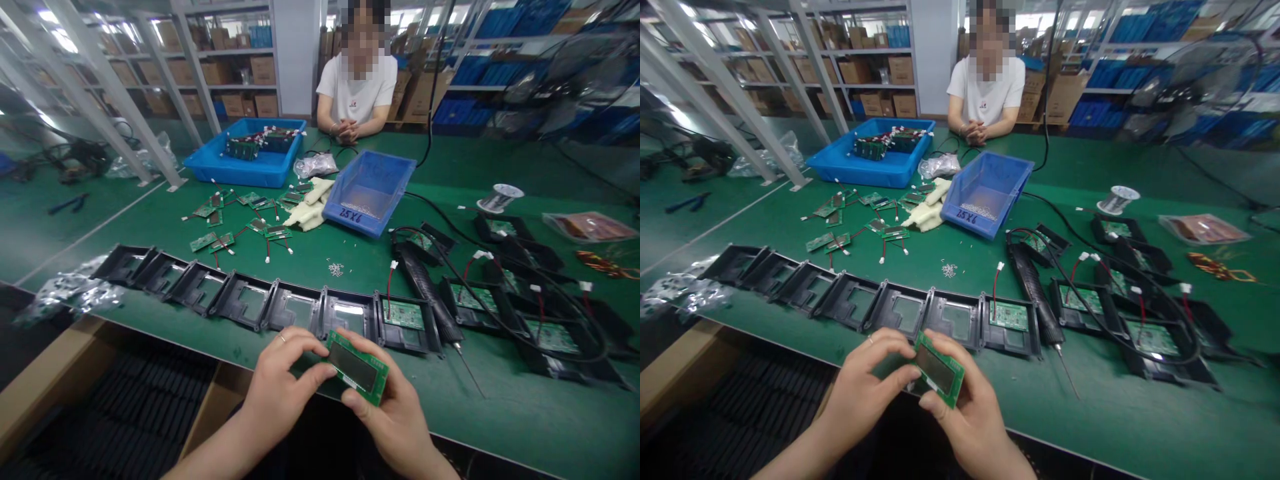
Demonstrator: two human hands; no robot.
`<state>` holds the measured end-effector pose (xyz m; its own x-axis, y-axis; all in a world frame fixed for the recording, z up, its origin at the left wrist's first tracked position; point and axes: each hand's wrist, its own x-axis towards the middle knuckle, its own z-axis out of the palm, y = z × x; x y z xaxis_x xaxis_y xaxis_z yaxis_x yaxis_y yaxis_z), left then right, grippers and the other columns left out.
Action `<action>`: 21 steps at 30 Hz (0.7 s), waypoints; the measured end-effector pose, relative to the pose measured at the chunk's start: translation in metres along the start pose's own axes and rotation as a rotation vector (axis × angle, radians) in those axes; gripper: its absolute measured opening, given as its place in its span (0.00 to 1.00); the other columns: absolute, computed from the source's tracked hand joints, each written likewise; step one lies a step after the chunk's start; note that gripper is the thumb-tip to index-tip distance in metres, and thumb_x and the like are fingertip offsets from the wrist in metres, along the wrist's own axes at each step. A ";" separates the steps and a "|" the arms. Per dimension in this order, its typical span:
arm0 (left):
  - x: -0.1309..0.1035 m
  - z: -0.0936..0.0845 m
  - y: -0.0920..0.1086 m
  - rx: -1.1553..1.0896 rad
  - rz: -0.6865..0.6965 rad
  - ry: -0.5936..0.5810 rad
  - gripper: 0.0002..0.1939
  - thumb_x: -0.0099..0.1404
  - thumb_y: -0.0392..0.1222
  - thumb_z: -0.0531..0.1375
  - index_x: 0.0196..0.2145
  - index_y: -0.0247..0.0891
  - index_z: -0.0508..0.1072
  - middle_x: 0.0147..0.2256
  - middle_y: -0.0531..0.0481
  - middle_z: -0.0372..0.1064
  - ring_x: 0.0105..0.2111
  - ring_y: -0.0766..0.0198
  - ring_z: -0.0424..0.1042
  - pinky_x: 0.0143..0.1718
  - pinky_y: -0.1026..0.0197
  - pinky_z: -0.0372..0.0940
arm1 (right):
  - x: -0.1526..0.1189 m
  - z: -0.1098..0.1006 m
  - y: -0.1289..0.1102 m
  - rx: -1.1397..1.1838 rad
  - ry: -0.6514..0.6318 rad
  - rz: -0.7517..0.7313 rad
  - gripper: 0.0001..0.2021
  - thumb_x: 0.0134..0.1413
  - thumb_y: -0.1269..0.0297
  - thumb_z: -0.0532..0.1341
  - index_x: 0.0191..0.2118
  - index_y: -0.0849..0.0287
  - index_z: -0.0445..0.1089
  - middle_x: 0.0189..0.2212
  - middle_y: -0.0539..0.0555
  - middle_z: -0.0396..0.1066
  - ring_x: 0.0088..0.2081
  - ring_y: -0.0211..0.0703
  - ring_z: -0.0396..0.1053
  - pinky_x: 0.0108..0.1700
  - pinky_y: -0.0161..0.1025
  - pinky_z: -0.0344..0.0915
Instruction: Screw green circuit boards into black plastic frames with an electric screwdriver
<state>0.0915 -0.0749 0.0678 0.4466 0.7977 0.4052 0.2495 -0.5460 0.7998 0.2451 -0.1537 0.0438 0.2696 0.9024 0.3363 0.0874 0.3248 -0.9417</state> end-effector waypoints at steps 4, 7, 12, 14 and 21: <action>0.000 0.000 0.001 -0.021 -0.008 -0.016 0.08 0.65 0.39 0.65 0.28 0.40 0.74 0.28 0.54 0.74 0.29 0.65 0.74 0.34 0.66 0.70 | 0.000 -0.001 0.000 0.005 -0.026 -0.005 0.19 0.58 0.55 0.67 0.55 0.41 0.70 0.52 0.51 0.76 0.52 0.43 0.74 0.51 0.32 0.71; -0.001 0.000 0.002 0.033 0.038 0.026 0.10 0.66 0.40 0.64 0.27 0.40 0.72 0.27 0.55 0.72 0.29 0.66 0.74 0.33 0.66 0.70 | 0.001 0.000 0.000 -0.031 -0.030 -0.033 0.20 0.58 0.55 0.67 0.56 0.43 0.69 0.52 0.52 0.76 0.52 0.45 0.75 0.51 0.35 0.73; -0.004 0.000 0.001 0.176 0.293 0.188 0.09 0.69 0.37 0.61 0.29 0.40 0.72 0.33 0.52 0.75 0.36 0.65 0.76 0.46 0.61 0.71 | 0.002 0.004 0.002 -0.096 -0.046 -0.128 0.20 0.58 0.54 0.66 0.55 0.46 0.69 0.51 0.54 0.76 0.52 0.46 0.74 0.53 0.37 0.72; -0.006 0.000 -0.001 0.193 0.345 0.170 0.09 0.71 0.35 0.59 0.31 0.40 0.72 0.33 0.52 0.76 0.36 0.66 0.76 0.49 0.61 0.70 | 0.002 0.006 0.003 -0.112 -0.050 -0.151 0.20 0.59 0.54 0.66 0.56 0.47 0.69 0.51 0.55 0.76 0.52 0.46 0.74 0.53 0.37 0.72; -0.009 0.003 -0.004 0.214 0.346 0.181 0.09 0.71 0.34 0.59 0.32 0.40 0.73 0.32 0.52 0.75 0.35 0.66 0.77 0.49 0.60 0.71 | 0.002 0.007 0.003 -0.142 -0.047 -0.149 0.20 0.59 0.54 0.65 0.56 0.46 0.68 0.52 0.53 0.75 0.53 0.44 0.74 0.54 0.35 0.71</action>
<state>0.0887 -0.0808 0.0599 0.3824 0.5804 0.7190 0.2922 -0.8141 0.5018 0.2391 -0.1493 0.0414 0.1988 0.8605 0.4691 0.2584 0.4157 -0.8720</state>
